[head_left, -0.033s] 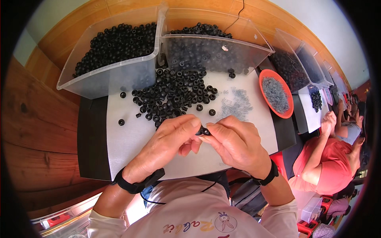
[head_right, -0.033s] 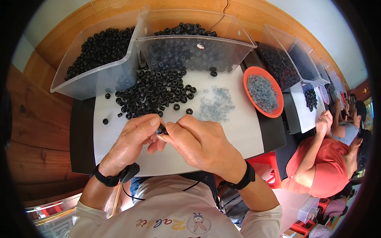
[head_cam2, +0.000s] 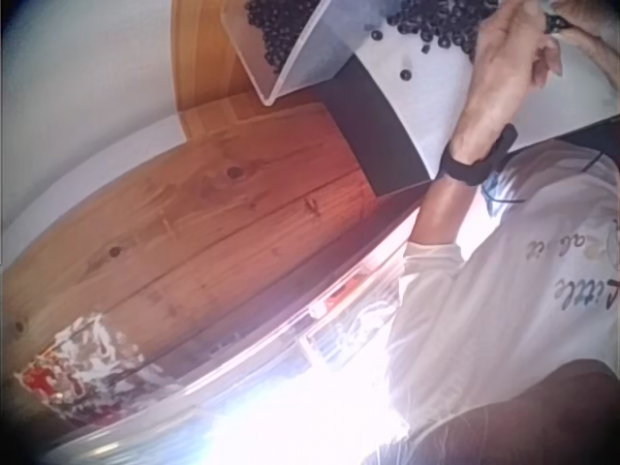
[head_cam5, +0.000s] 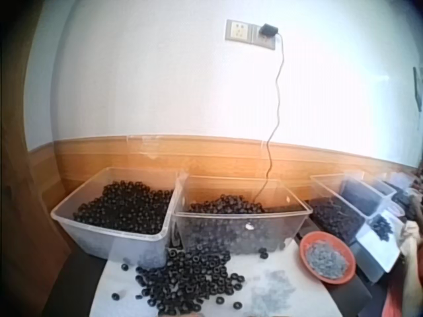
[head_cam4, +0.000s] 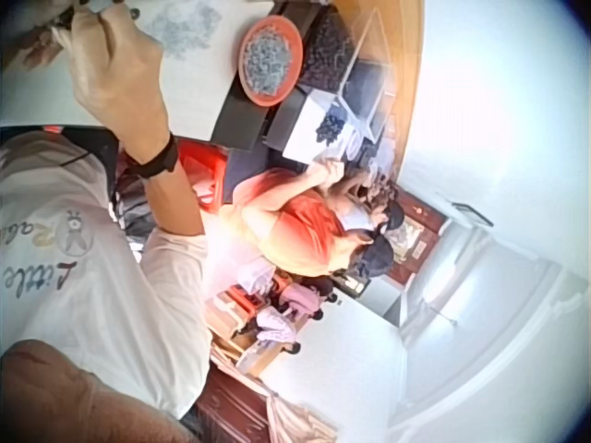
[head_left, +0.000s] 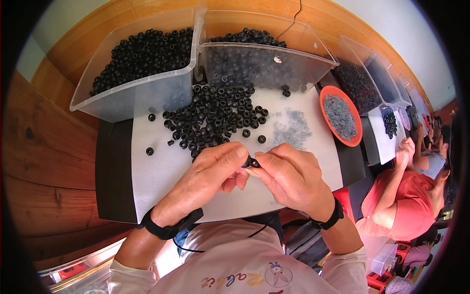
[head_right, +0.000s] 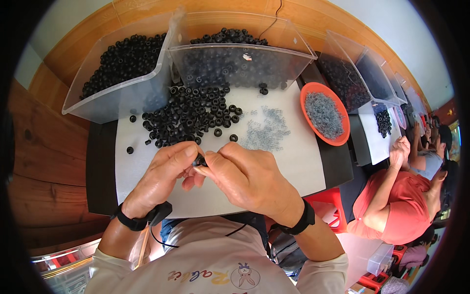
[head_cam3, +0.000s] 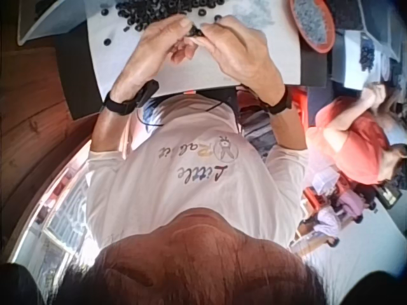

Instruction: Inserting small grey/blue components into circular black plastic rings and sorting them.

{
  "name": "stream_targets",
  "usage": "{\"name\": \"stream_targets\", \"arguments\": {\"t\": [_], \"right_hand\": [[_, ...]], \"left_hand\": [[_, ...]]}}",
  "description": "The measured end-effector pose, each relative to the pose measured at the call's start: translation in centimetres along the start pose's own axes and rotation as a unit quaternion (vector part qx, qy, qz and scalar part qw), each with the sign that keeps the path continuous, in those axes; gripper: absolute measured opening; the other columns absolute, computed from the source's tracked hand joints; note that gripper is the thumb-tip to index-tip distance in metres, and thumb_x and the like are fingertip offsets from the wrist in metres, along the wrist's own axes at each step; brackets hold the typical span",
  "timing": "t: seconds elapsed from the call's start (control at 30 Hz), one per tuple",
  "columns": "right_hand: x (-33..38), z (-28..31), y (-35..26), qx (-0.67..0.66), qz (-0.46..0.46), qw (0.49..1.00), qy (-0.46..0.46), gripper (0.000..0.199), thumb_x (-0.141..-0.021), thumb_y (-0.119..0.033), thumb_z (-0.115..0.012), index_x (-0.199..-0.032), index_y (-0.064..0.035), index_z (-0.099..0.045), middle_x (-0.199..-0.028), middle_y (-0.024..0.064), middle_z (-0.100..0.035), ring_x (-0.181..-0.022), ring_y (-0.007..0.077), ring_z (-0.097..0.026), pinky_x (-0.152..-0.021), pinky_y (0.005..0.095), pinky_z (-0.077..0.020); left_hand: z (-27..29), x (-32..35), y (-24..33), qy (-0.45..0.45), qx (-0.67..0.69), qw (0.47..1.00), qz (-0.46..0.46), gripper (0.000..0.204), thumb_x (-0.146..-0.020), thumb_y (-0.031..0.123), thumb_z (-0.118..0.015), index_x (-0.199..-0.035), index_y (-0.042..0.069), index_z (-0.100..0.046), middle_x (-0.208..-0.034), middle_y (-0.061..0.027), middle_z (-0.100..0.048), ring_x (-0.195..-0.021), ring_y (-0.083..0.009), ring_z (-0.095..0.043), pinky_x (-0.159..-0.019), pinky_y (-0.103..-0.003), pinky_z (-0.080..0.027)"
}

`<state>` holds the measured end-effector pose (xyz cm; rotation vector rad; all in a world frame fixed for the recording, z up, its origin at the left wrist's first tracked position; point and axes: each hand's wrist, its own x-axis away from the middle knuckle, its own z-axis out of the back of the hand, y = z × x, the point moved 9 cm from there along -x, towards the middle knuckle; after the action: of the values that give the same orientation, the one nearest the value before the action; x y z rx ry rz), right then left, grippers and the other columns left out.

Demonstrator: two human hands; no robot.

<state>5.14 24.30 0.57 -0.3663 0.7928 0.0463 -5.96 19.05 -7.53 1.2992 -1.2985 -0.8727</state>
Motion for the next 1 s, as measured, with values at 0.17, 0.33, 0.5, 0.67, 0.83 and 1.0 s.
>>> {"name": "stream_targets", "arguments": {"t": [0.17, 0.33, 0.5, 0.67, 0.83, 1.0], "right_hand": [[0.3, -0.3, 0.0, 0.025, 0.001, 0.999, -0.021, 0.027, -0.082, -0.009, -0.080, -0.104, 0.0015, -0.069, -0.071, 0.0047, -0.049, -0.054, 0.0174, -0.056, -0.043, 0.0308, -0.0441], [0.7, -0.4, -0.2, 0.048, -0.004, 0.998, -0.034, 0.026, -0.083, -0.010, -0.079, -0.102, 0.0033, -0.068, -0.072, 0.0047, -0.049, -0.054, 0.0163, -0.056, -0.043, 0.0298, -0.0439], [1.1, -0.2, -0.2, 0.063, 0.003, 0.998, -0.026, 0.027, -0.082, -0.011, -0.080, -0.103, 0.0029, -0.068, -0.074, 0.0051, -0.050, -0.053, 0.0157, -0.056, -0.042, 0.0292, -0.0432], [1.1, 0.0, -0.2, 0.059, -0.007, 0.998, -0.021, 0.028, -0.082, -0.010, -0.080, -0.103, 0.0022, -0.067, -0.074, 0.0049, -0.050, -0.052, 0.0153, -0.055, -0.042, 0.0293, -0.0422], [0.9, 0.0, 0.3, -0.010, -0.089, 0.993, -0.083, 0.030, -0.078, -0.002, -0.084, -0.103, 0.0006, -0.068, -0.078, 0.0092, -0.059, -0.056, 0.0205, -0.060, -0.048, 0.0304, -0.0463], [2.0, -0.7, 2.8, -0.236, -0.263, 0.930, -0.098, 0.046, -0.084, -0.010, -0.085, -0.123, -0.0018, -0.063, -0.078, 0.0038, -0.060, -0.060, 0.0089, -0.057, -0.053, 0.0242, -0.0440]], "left_hand": [[0.0, -0.2, 0.0, -0.003, -0.038, 0.999, -0.022, 0.057, -0.108, 0.056, -0.042, -0.094, 0.006, -0.065, -0.072, -0.0034, -0.062, -0.063, -0.0089, -0.054, -0.059, -0.025, -0.043], [-0.1, -0.3, -0.3, -0.002, -0.048, 0.999, -0.012, 0.057, -0.108, 0.057, -0.042, -0.094, 0.006, -0.064, -0.072, -0.0026, -0.062, -0.063, -0.0086, -0.054, -0.059, -0.024, -0.043], [-0.3, -0.4, -0.3, -0.003, -0.056, 0.998, -0.024, 0.056, -0.108, 0.056, -0.041, -0.088, 0.007, -0.059, -0.072, 0.0002, -0.057, -0.064, -0.0081, -0.049, -0.057, -0.025, -0.041], [-0.5, -0.3, -0.3, -0.002, -0.079, 0.997, -0.025, 0.058, -0.107, 0.058, -0.042, -0.087, 0.007, -0.060, -0.072, 0.0000, -0.057, -0.063, -0.0085, -0.049, -0.057, -0.025, -0.041], [-0.6, -0.3, -0.6, -0.003, -0.100, 0.995, -0.022, 0.060, -0.107, 0.059, -0.042, -0.085, 0.006, -0.059, -0.070, 0.0006, -0.054, -0.063, -0.0087, -0.048, -0.057, -0.026, -0.040], [-1.5, 0.0, 0.3, -0.053, -0.095, 0.993, -0.036, 0.058, -0.108, 0.056, -0.042, -0.086, 0.006, -0.061, -0.069, 0.0007, -0.051, -0.064, -0.0086, -0.045, -0.059, -0.027, -0.038]]}}
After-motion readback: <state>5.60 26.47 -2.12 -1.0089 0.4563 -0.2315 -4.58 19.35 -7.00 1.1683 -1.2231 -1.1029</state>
